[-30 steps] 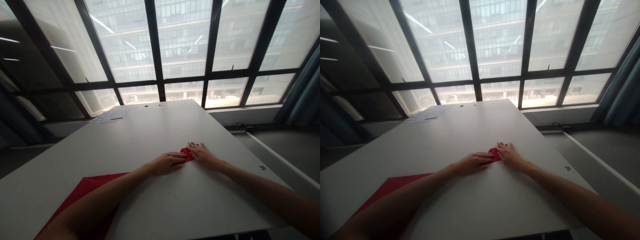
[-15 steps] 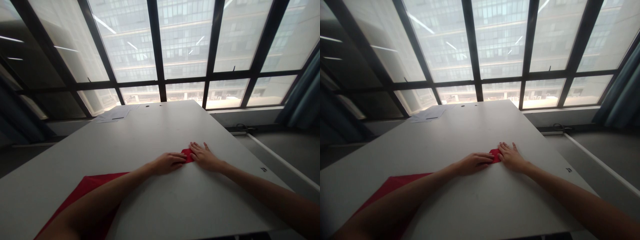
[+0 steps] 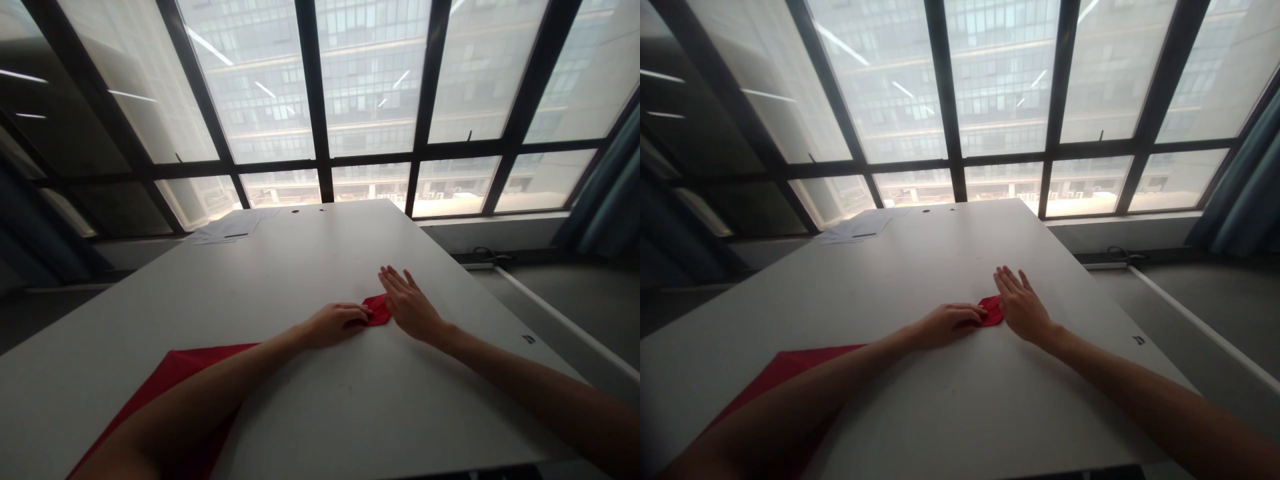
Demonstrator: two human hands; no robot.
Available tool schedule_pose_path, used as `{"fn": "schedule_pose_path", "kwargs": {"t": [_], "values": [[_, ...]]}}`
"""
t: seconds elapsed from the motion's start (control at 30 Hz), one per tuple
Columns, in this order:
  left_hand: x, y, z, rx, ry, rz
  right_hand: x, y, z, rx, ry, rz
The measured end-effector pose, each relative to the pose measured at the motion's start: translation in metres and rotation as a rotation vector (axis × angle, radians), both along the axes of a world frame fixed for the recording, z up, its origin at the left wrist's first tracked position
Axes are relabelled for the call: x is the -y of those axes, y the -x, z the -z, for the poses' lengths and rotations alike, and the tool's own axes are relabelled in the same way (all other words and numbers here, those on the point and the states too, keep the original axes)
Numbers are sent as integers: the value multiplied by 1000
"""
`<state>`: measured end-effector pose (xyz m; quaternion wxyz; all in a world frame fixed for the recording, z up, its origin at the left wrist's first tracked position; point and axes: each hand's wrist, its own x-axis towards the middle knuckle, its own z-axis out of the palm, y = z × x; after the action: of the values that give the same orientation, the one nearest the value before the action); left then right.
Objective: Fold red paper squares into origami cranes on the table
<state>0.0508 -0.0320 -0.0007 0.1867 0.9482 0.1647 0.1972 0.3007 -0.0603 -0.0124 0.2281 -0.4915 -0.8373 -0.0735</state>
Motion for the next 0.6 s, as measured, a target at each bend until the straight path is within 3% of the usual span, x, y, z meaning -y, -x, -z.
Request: {"fn": "schedule_pose_path", "kwargs": {"t": [0.1,0.17,0.3,0.6], "values": [[3,-1,-4,-14,-13,-10,5,6,-1,-25,143,-223],[4,-1,-5,-15,-39,-1,5,6,2,-51,266,-279],[2,-2,-2,-20,-112,3,2,3,9,-95,380,-247],[-11,2,3,-47,-191,-102,2,2,8,-105,383,-205]]}}
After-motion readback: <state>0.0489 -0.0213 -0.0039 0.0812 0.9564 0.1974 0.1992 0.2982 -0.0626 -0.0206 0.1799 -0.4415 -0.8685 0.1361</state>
